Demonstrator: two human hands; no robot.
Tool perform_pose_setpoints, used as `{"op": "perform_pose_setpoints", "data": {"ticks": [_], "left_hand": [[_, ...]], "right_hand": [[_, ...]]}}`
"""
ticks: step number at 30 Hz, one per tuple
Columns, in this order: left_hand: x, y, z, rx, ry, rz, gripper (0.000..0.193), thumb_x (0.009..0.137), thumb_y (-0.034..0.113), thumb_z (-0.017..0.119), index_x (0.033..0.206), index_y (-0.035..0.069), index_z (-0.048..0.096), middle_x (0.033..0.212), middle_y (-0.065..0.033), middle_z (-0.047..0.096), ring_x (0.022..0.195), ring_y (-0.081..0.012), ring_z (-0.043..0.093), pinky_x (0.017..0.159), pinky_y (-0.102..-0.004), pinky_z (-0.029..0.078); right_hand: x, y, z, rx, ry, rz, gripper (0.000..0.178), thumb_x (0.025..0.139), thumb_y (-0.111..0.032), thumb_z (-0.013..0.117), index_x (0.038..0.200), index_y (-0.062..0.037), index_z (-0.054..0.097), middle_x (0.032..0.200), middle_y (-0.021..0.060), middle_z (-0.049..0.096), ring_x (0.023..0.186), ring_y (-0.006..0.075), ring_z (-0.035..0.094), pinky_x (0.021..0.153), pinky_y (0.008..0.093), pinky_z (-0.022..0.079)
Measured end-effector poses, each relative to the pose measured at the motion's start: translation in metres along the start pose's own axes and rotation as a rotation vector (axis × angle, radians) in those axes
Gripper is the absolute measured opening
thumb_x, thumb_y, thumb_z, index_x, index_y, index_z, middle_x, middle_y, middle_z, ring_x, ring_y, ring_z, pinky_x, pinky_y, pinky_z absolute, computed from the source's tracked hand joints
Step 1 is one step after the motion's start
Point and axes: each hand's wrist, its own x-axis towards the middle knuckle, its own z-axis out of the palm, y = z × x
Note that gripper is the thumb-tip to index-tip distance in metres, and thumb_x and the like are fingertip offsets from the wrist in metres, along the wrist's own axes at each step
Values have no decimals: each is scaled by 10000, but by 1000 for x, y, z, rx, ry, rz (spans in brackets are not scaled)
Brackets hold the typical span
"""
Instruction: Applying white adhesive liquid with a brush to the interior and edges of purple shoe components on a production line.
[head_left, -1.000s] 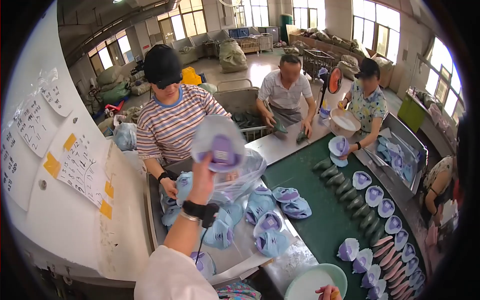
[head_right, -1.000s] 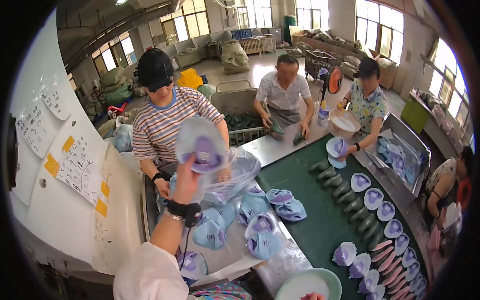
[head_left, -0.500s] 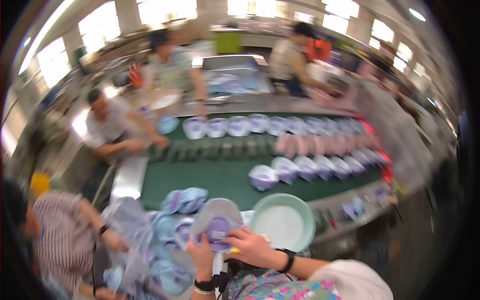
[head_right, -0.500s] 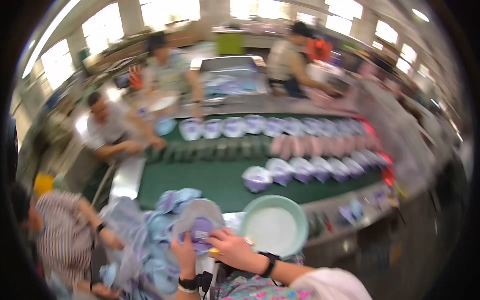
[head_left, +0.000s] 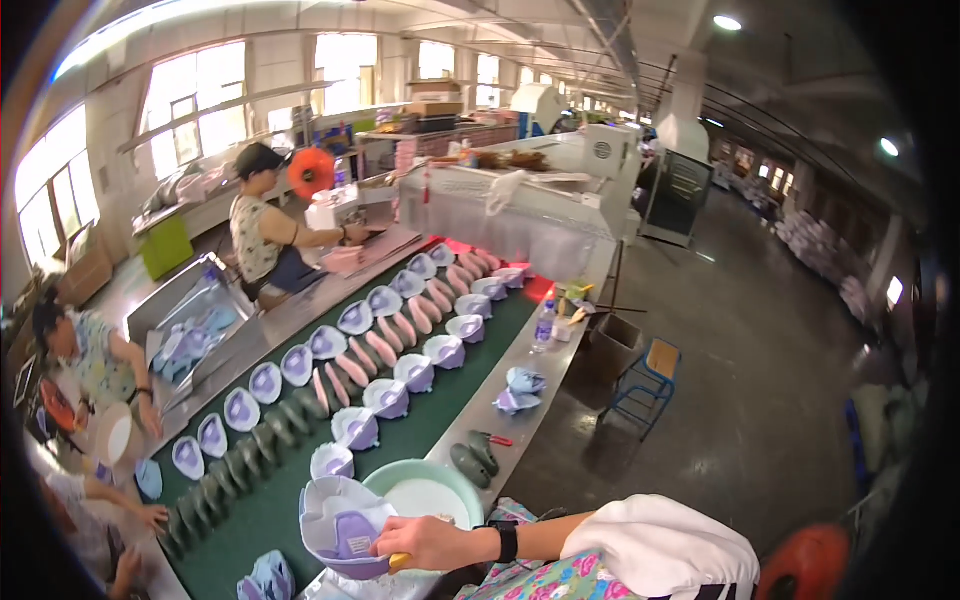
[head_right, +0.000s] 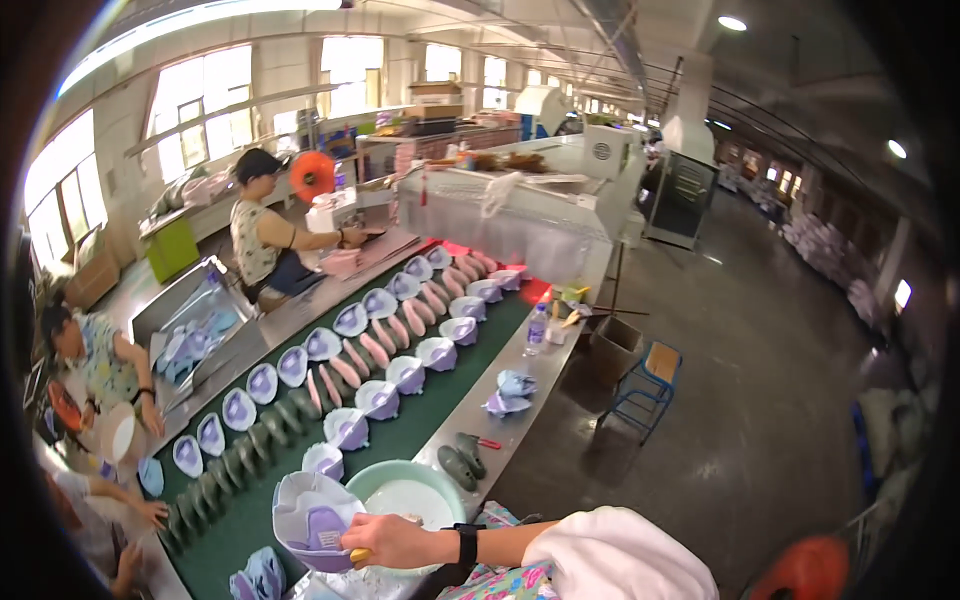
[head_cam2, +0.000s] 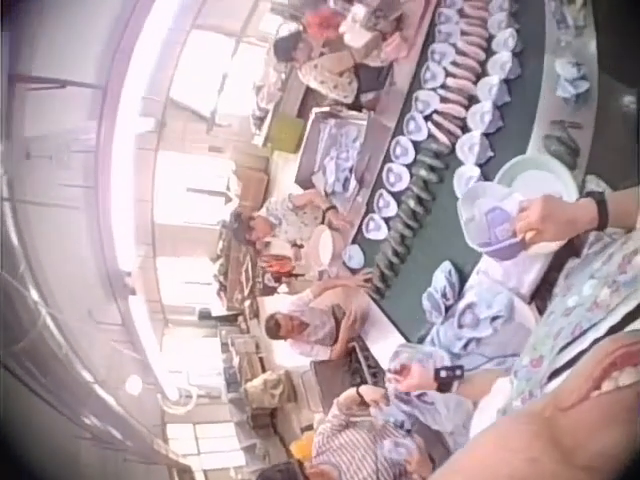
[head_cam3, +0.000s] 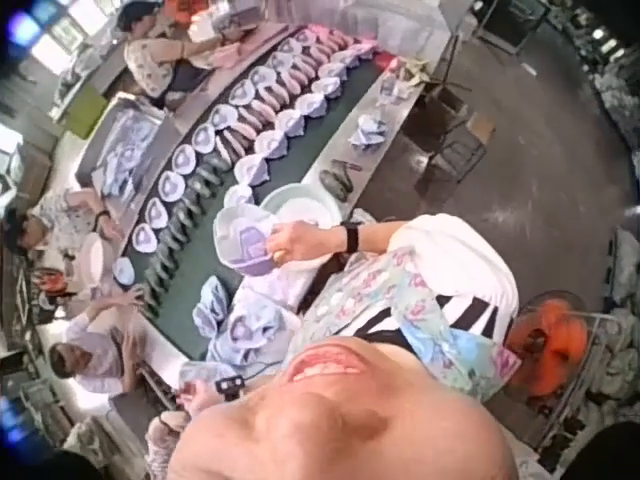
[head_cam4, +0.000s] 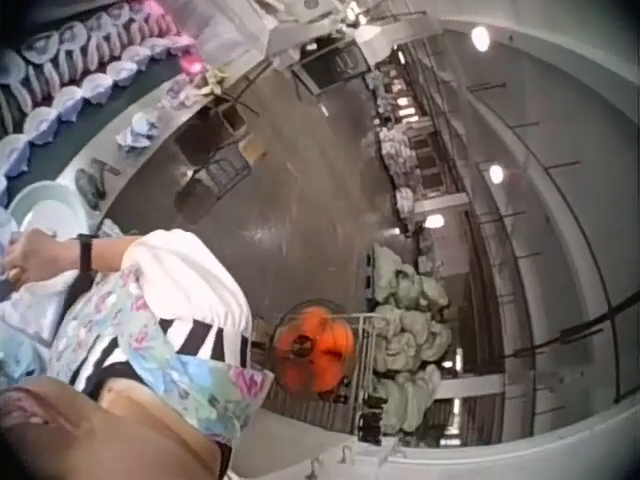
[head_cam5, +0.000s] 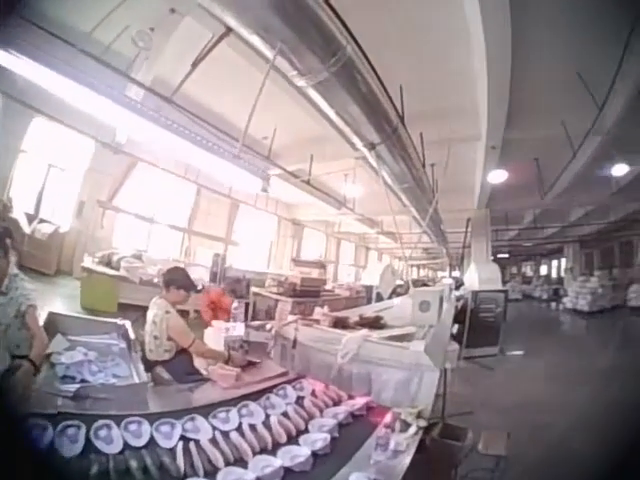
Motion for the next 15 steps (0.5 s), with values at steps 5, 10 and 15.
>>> {"op": "perform_pose_setpoints", "data": {"ticks": [5, 10, 15], "left_hand": [[36, 149, 38, -467, -116, -269, 334, 944, 166, 449, 1216, -25, 481, 1155, -164, 576, 999, -251, 565, 856, -321, 467], [-6, 344, 29, -1277, -933, -440, 535, 924, 150, 510, 1409, 12, 331, 1239, -113, 530, 918, -165, 543, 795, -264, 438], [-111, 268, 115, -1173, -1266, -469, 714, 888, 209, 591, 1449, 31, 187, 1265, -114, 489, 1105, -193, 508, 890, -279, 430]], "right_hand": [[-7, -3, -17, 216, 70, 27, 399, 726, -79, 732, 1108, -81, 617, 1019, 78, 584, 936, 240, 587, 789, 334, 503], [-3, -4, -23, 418, 44, 26, 400, 733, -123, 740, 1093, -50, 582, 968, 135, 560, 869, 303, 592, 766, 372, 476], [-13, 29, -7, 438, -113, 63, 227, 811, -186, 670, 988, -60, 600, 796, 113, 583, 736, 256, 572, 649, 352, 455]]}}
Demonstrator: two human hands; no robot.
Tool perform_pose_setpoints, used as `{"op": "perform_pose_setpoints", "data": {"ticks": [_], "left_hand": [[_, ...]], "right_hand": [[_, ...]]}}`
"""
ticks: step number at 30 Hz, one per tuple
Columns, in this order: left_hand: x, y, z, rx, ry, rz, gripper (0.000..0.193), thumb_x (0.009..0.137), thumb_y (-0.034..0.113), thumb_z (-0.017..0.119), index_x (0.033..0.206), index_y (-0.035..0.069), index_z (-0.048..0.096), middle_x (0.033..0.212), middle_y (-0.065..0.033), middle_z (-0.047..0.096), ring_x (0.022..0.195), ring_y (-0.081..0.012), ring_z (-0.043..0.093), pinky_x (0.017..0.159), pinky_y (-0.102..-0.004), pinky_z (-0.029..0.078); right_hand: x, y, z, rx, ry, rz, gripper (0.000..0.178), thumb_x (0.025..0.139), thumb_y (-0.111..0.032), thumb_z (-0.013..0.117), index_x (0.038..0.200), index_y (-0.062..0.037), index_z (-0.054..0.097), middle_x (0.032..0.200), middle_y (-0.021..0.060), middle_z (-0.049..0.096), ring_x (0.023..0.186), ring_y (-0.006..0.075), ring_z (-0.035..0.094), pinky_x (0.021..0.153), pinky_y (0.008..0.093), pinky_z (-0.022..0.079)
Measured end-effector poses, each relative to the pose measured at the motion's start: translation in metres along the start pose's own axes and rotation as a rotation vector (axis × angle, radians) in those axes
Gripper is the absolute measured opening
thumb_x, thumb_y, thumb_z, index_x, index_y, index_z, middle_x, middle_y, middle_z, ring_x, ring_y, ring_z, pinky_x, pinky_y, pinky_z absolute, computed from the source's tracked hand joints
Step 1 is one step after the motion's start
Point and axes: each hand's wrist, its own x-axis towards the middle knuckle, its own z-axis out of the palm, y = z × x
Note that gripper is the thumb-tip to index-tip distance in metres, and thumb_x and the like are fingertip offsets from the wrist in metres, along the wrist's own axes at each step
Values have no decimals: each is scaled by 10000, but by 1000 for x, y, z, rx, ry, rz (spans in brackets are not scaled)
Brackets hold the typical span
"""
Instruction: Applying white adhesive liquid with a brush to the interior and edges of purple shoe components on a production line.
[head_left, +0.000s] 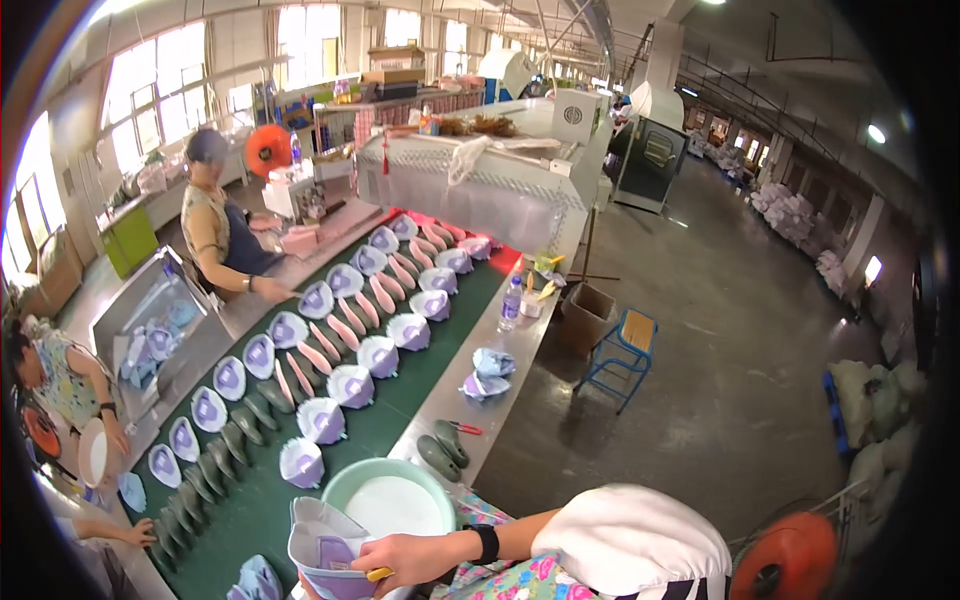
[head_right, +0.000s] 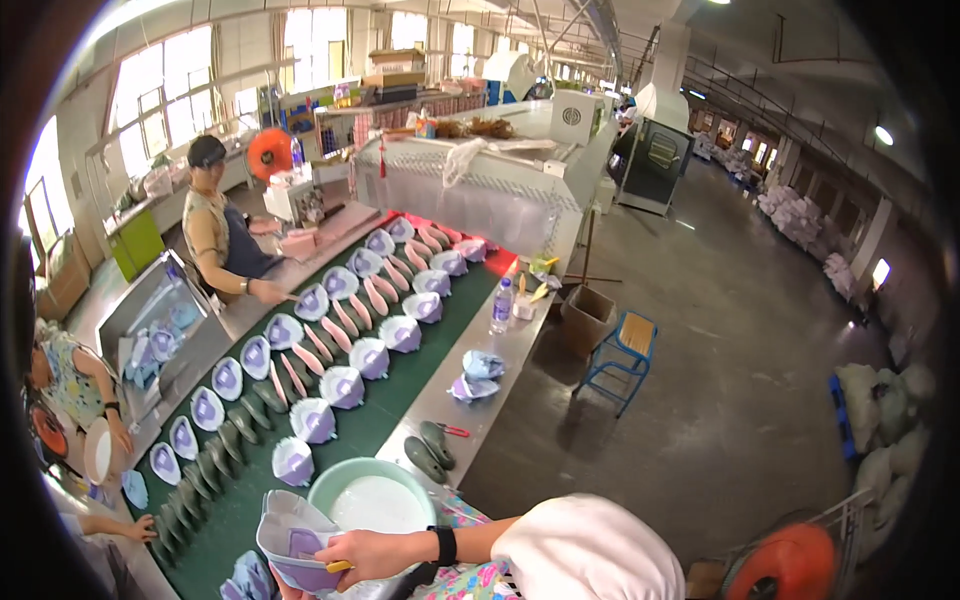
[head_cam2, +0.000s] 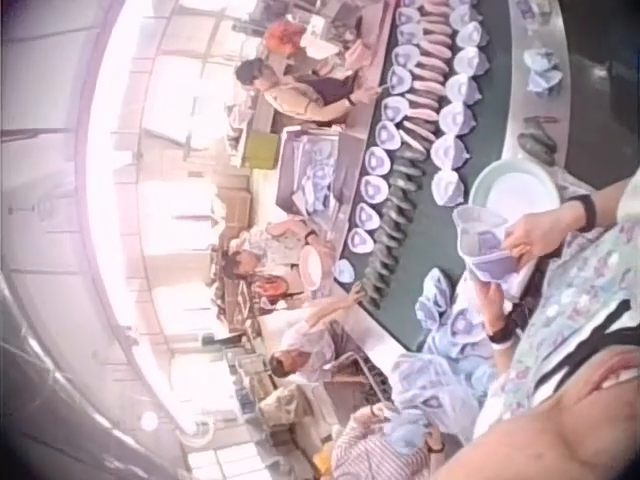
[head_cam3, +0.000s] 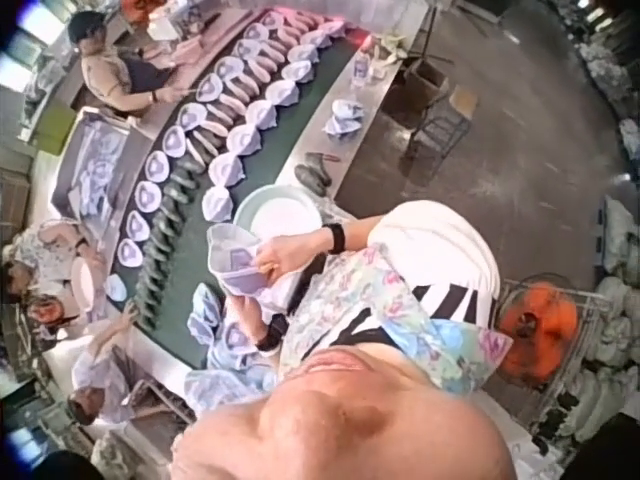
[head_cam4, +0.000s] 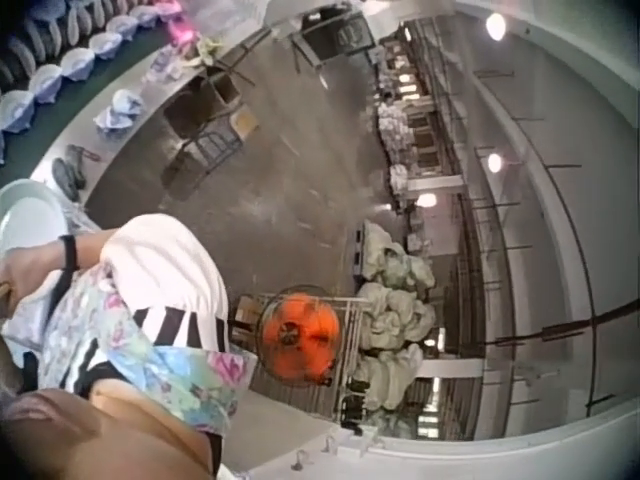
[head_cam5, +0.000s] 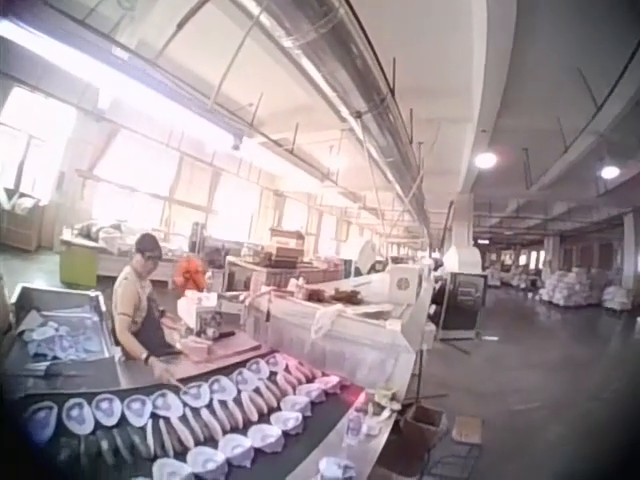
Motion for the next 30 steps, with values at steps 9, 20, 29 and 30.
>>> {"op": "perform_pose_setpoints", "data": {"ticks": [9, 20, 29, 30], "left_hand": [[-59, 32, 59, 217, 237, -133, 806, 811, 157, 673, 1436, 10, 186, 1222, -100, 535, 1049, -195, 563, 926, -336, 453], [-121, 105, 136, -161, 125, -411, 555, 798, 16, 654, 1317, -7, 461, 1392, -129, 446, 1224, -189, 454, 1024, -316, 348], [-178, 76, 104, -488, 275, -752, 397, 833, 3, 593, 1224, 5, 522, 1151, -99, 599, 1053, -163, 550, 913, -311, 438], [-183, 63, 98, -186, 244, -634, 382, 837, 1, 581, 1214, -2, 526, 1154, -92, 597, 1044, -171, 556, 909, -317, 444]], "right_hand": [[-14, 4, -57, -30, -23, -75, 124, 775, -135, 679, 873, -79, 626, 869, 123, 632, 859, 299, 613, 739, 374, 500], [-35, 167, -70, -307, 254, 505, 333, 900, -325, 584, 817, -7, 639, 715, 129, 567, 653, 299, 565, 609, 383, 445], [-32, 235, -17, -254, 166, 457, 142, 752, -114, 702, 853, -20, 672, 831, 143, 653, 760, 309, 635, 683, 357, 506], [-31, 240, -10, -285, 155, 444, 142, 736, -95, 703, 854, -22, 675, 846, 146, 660, 780, 312, 639, 701, 362, 512]]}}
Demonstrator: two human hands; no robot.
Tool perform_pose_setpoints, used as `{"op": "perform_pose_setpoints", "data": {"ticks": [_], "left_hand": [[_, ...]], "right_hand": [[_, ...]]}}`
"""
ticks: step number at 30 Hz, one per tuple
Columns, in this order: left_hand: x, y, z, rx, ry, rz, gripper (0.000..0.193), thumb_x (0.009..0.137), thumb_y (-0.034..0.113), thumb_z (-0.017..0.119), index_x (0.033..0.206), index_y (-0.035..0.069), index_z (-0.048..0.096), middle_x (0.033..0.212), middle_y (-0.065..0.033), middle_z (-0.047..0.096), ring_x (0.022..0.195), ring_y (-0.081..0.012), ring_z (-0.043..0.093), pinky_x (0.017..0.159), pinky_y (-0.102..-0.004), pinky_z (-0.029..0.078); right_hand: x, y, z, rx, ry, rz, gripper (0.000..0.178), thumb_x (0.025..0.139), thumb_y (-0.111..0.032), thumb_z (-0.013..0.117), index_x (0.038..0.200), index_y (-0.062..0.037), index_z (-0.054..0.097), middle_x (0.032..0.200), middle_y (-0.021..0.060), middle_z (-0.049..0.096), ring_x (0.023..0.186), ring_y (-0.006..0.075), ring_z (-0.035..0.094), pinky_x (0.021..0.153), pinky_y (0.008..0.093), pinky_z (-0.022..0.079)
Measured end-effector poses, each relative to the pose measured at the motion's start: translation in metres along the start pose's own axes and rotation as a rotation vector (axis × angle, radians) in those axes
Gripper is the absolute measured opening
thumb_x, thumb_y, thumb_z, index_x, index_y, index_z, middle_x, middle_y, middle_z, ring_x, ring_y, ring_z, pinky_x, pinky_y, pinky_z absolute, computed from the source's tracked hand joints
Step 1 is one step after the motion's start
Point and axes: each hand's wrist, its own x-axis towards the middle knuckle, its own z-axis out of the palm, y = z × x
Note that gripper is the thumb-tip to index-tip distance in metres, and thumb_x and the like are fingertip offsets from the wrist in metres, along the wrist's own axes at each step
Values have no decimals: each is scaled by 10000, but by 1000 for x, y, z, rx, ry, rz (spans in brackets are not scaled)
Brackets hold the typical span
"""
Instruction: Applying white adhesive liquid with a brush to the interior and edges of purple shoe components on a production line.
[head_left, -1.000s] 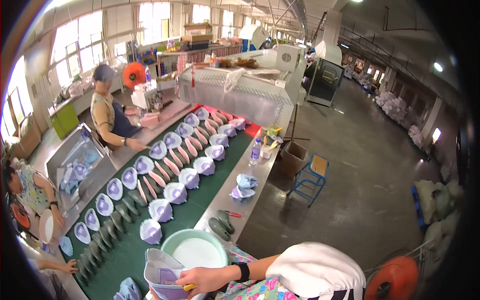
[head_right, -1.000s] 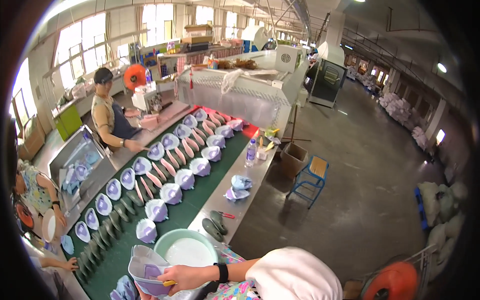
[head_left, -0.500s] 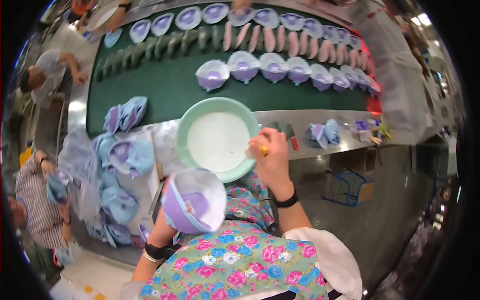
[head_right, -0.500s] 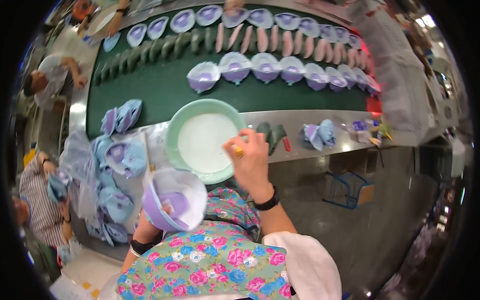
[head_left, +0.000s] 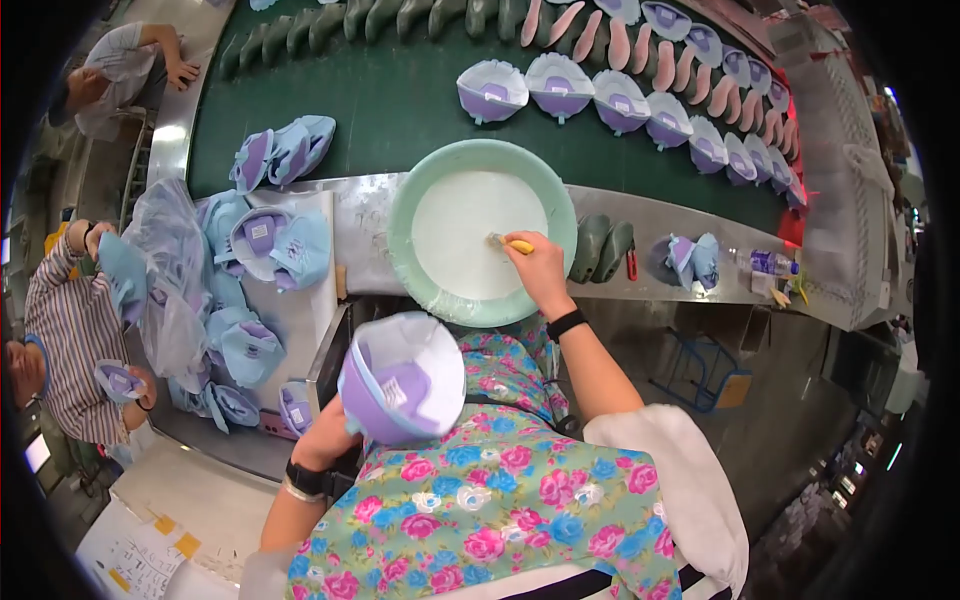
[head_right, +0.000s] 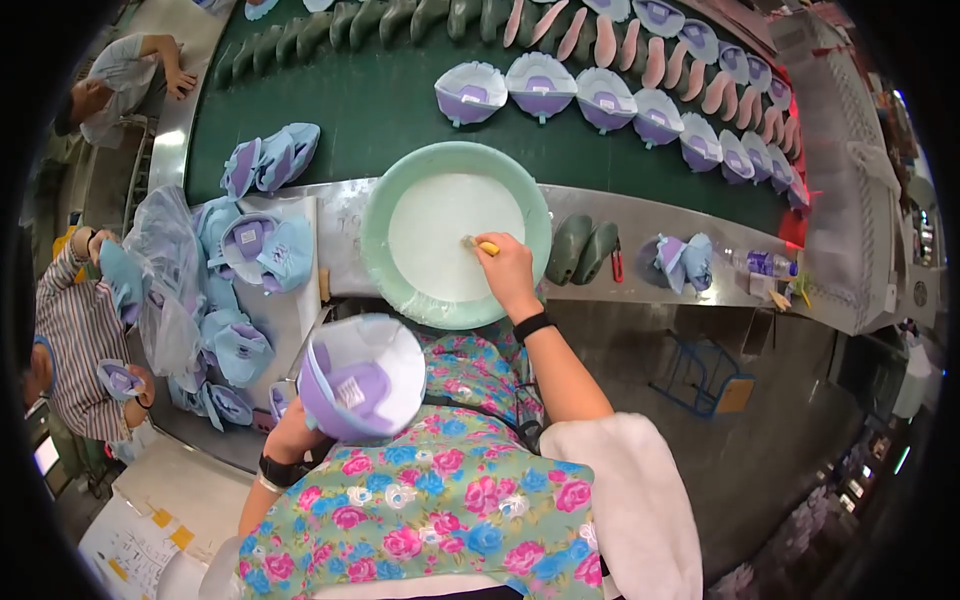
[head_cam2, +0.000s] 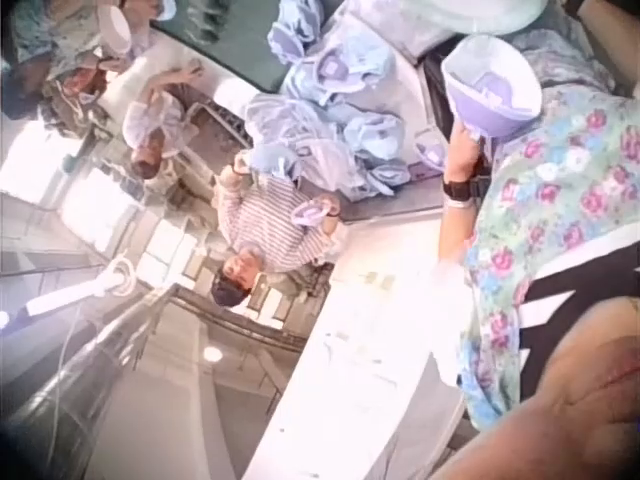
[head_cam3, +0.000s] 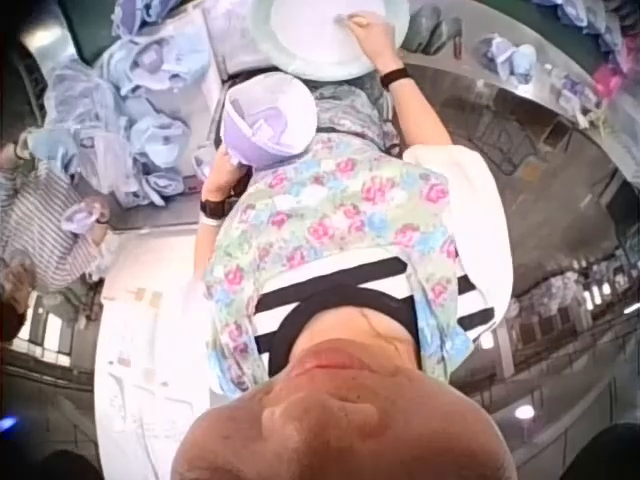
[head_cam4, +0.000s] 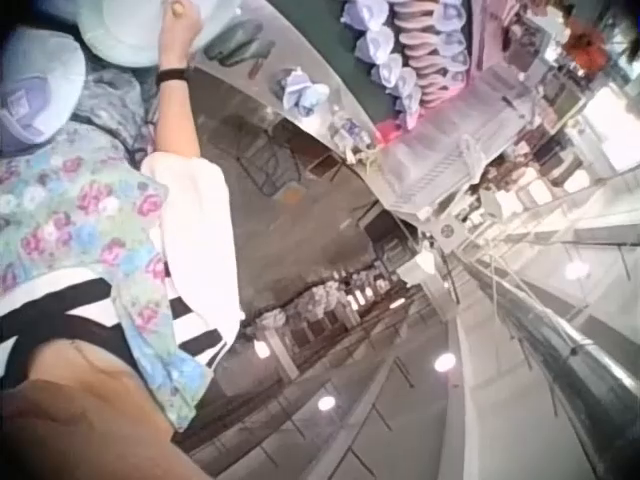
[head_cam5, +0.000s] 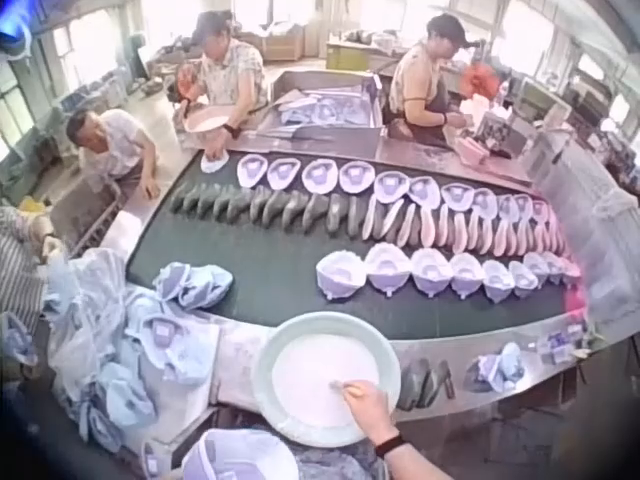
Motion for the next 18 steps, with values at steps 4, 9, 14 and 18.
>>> {"op": "perform_pose_setpoints", "data": {"ticks": [4, 9, 14, 18], "left_hand": [[60, -6, -1, -671, 113, -6, 481, 878, 35, 585, 1326, 59, 414, 1225, -45, 543, 1119, -184, 529, 952, -334, 434], [119, 3, -19, -745, 40, -8, 481, 878, 63, 601, 1322, 83, 417, 1243, -37, 539, 1132, -189, 533, 950, -342, 447], [155, 17, -19, -613, -192, -30, 500, 872, 99, 626, 1330, 82, 427, 1253, -32, 538, 1124, -156, 532, 943, -333, 450], [169, 46, 2, -492, -283, -55, 557, 882, 84, 609, 1390, 95, 381, 1265, -22, 534, 1127, -148, 524, 953, -325, 436]], "right_hand": [[-2, 9, 11, -98, 14, 28, 144, 730, -83, 699, 861, -27, 679, 863, 143, 668, 798, 317, 638, 718, 369, 515], [-1, -45, -25, 72, 74, 218, 195, 748, -102, 726, 934, -53, 697, 895, 126, 687, 783, 219, 676, 694, 294, 521], [-3, -126, -62, 462, 81, 166, 188, 774, -73, 722, 950, -11, 694, 861, 70, 699, 757, 109, 646, 676, 231, 502], [-4, -136, -81, 534, 11, 113, 161, 794, -55, 706, 942, 7, 690, 854, 44, 686, 771, 78, 614, 696, 207, 487]]}}
